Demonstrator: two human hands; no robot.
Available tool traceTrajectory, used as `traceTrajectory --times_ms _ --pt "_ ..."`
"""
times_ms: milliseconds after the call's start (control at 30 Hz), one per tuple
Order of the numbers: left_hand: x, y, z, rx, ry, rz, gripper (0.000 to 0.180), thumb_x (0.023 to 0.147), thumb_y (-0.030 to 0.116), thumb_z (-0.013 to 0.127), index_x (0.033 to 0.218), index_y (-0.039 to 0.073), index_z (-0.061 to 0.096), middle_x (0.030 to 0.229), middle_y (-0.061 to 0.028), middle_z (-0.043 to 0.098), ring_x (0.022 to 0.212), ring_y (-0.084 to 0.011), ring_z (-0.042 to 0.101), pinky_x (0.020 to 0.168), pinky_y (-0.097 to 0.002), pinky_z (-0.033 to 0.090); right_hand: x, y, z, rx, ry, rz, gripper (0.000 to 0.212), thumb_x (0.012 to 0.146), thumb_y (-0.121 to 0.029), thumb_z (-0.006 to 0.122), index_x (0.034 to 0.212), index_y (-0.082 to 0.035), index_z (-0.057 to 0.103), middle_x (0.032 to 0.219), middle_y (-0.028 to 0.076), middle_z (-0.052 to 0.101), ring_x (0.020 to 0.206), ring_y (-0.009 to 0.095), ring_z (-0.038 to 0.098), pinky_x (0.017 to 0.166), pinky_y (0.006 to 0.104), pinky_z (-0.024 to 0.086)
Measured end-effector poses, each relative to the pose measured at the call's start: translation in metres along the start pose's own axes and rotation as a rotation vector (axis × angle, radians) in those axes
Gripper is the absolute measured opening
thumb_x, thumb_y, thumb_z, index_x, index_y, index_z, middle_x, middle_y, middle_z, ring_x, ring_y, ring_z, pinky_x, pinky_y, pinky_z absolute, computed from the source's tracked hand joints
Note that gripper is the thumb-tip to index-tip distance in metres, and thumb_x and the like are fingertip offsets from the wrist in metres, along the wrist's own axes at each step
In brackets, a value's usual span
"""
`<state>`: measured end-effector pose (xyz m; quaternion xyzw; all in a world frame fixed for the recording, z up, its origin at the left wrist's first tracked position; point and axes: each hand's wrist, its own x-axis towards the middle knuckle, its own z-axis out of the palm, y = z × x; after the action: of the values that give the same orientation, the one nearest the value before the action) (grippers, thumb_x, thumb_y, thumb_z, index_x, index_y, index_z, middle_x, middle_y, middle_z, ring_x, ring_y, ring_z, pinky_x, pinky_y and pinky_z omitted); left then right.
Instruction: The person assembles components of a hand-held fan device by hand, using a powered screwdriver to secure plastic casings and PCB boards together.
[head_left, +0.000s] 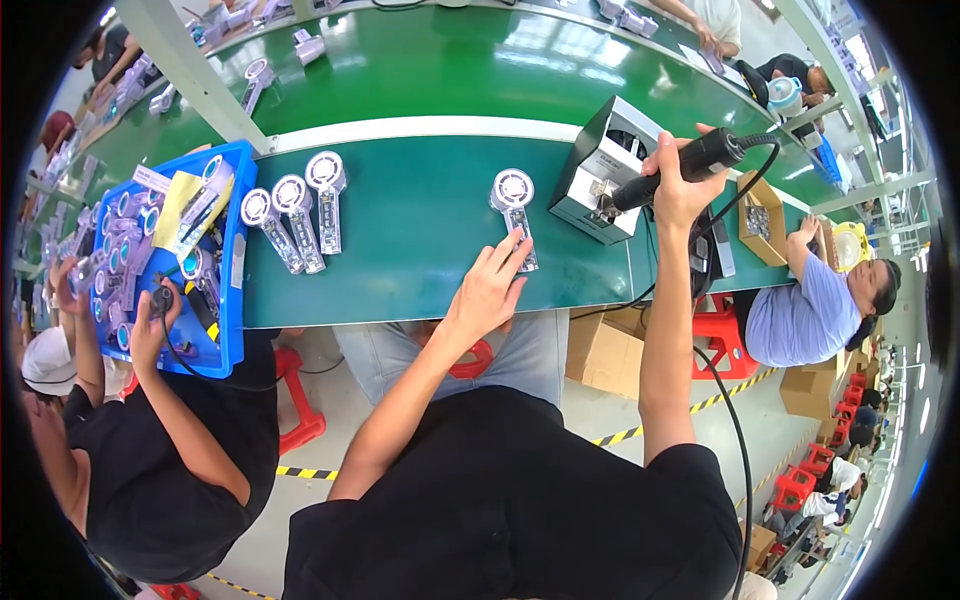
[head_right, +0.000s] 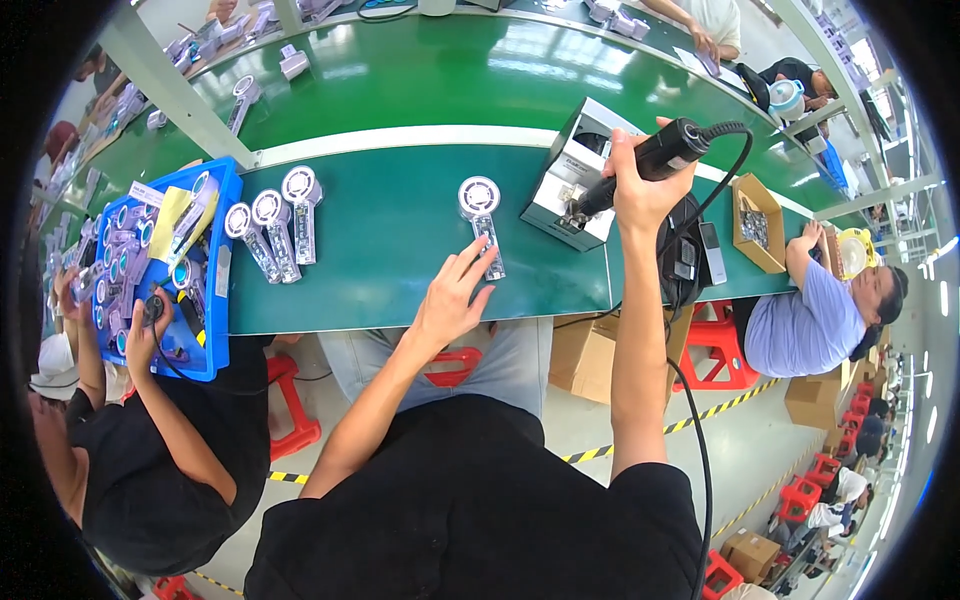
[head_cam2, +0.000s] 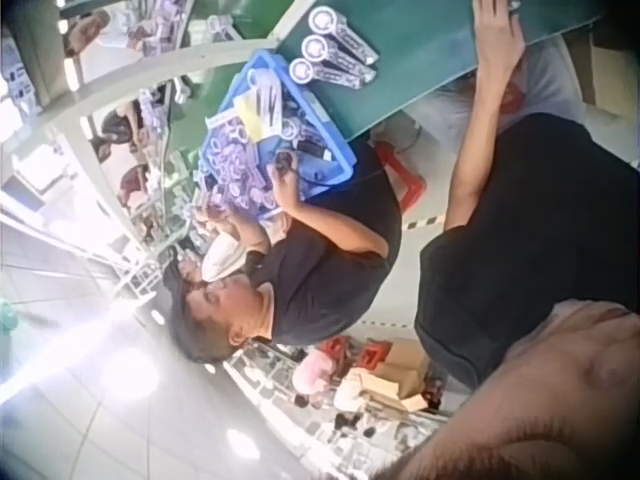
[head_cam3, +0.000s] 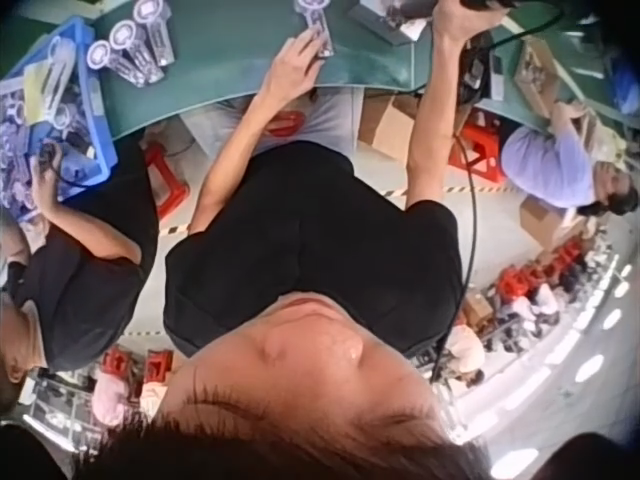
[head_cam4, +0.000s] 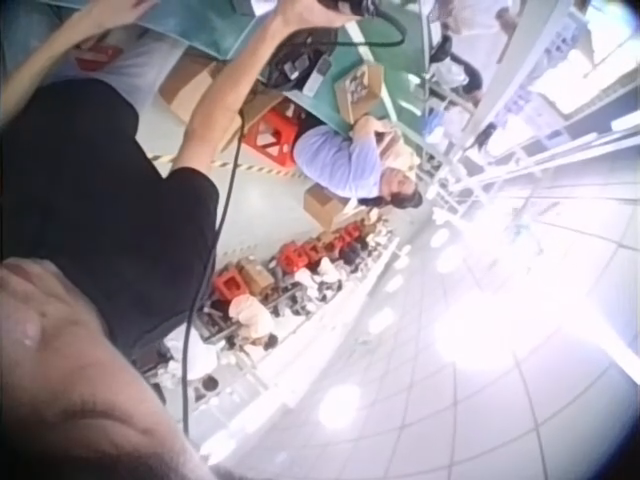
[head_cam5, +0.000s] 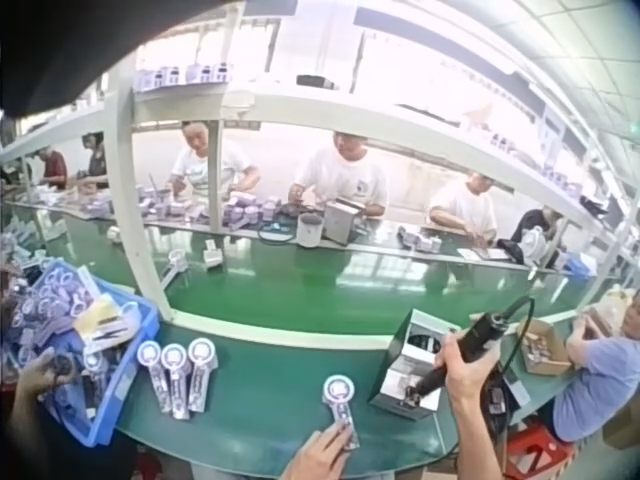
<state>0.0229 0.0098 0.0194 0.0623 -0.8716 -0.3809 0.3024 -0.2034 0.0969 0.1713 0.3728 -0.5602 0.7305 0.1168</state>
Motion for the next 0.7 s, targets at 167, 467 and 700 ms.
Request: traceTrajectory --times_ms 167,467,700 --pt "0.000 -0.001 0.000 0.010 -0.011 0.006 0.058 0.078 -0.002 0.069 0.135 -0.002 0.053 0.140 -0.0178 0.050 0.095 -0.0342 0.055 0.089 -0.0409 0.050 0.003 0.004 0.002 -0.009 -0.028 0.014 0.044 0.085 0.005 0.072 0.118 -0.001 0.044 0.069 0.007 0.062 0.051 0.013 0.058 0.049 0.0273 0.049" --pt "0.000 0.000 -0.001 0.024 -0.022 -0.008 0.057 0.079 -0.002 0.068 0.134 -0.002 0.053 0.138 -0.0179 0.051 0.095 -0.0333 0.055 0.089 -0.0404 0.050 -0.007 -0.002 0.002 0.166 -0.032 0.235 0.042 0.087 0.005 0.068 0.121 0.000 0.043 0.069 0.008 0.059 0.049 0.016 0.057 0.047 0.0300 0.048" --pt "-0.001 -0.002 0.001 0.028 -0.011 0.009 0.055 0.080 -0.001 0.068 0.133 -0.003 0.054 0.137 -0.0182 0.051 0.095 -0.0329 0.055 0.089 -0.0402 0.050 -0.001 -0.011 0.004 0.036 0.032 -0.012 0.044 0.087 0.008 0.067 0.123 -0.001 0.043 0.070 0.008 0.060 0.051 0.015 0.057 0.049 0.0295 0.050"
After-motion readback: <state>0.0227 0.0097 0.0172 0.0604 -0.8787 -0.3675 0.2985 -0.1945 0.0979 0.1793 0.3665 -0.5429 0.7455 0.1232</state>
